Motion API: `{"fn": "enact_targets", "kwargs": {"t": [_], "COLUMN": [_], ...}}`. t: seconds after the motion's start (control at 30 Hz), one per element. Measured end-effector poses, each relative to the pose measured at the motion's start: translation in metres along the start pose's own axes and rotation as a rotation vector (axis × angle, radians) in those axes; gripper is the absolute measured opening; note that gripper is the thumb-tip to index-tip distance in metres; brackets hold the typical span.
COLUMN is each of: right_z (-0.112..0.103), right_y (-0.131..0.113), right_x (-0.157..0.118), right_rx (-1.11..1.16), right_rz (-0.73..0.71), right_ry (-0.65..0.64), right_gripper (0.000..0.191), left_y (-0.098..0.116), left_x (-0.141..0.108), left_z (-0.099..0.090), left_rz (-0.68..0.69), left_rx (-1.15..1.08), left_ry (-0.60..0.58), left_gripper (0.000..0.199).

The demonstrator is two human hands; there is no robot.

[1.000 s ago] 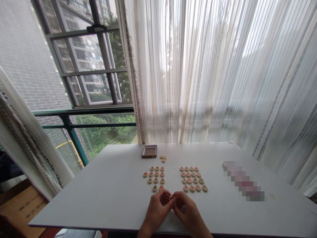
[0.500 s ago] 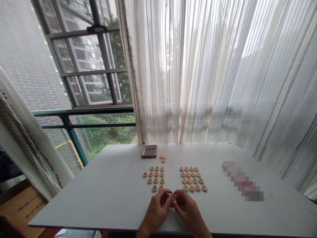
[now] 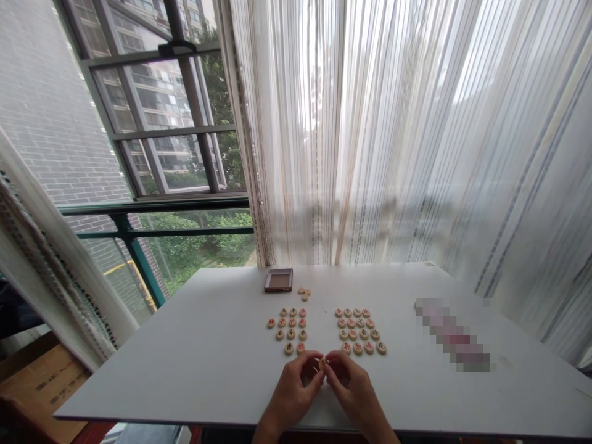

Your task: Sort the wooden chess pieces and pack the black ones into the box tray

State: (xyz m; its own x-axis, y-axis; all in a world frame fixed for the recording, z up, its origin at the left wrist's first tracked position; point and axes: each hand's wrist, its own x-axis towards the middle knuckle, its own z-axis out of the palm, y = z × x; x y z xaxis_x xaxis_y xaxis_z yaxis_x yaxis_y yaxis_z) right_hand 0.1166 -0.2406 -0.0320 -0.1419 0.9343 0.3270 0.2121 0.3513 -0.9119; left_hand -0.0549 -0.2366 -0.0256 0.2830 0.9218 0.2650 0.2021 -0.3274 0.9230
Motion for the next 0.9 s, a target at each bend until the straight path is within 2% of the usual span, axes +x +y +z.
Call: {"fn": "enact_targets", "kwargs": {"t": [0.17,0.37,0.47,0.57,0.67,0.8,0.9], "right_z": [-0.001,-0.002,0.000,0.002,0.004,0.004,0.003], "right_y": [0.004,0.002,0.002,0.002,0.002,0.000,-0.002], "right_x": [0.000,-0.001,-0.001,-0.001,-0.001,-0.001,-0.002], "right_rx": [-0.083,-0.062,-0.003,0.045,0.029,0.001,-0.014], "right_rz": [0.071,0.068,0.074,0.086,0.082,0.071,0.059], "right_ry": [0.052,0.060,0.076,0.069,0.079,0.071,0.066], "right_gripper": [0.031,0.038,0.039,0.040,0.042,0.041,0.040], "left_y": [0.002,0.008,0.011,0.013,0.010,-0.006,-0.025], "left_x": [-0.003,-0.003,0.001,0.017,0.046,0.087,0.107], "left_z": [0.001,0.007,0.001,-0.022,-0.063,-0.121,-0.152], "left_rz": [0.011,0.034,0.057,0.119,0.232,0.246,0.227], "left_rx": [0.087,0.219,0.264,0.332,0.458,0.527,0.573], "left_ry": [-0.016,0.023,0.034,0.106,0.225,0.323,0.358], "left_gripper": [0.023,0.015,0.017,0.023,0.022,0.029,0.033]}}
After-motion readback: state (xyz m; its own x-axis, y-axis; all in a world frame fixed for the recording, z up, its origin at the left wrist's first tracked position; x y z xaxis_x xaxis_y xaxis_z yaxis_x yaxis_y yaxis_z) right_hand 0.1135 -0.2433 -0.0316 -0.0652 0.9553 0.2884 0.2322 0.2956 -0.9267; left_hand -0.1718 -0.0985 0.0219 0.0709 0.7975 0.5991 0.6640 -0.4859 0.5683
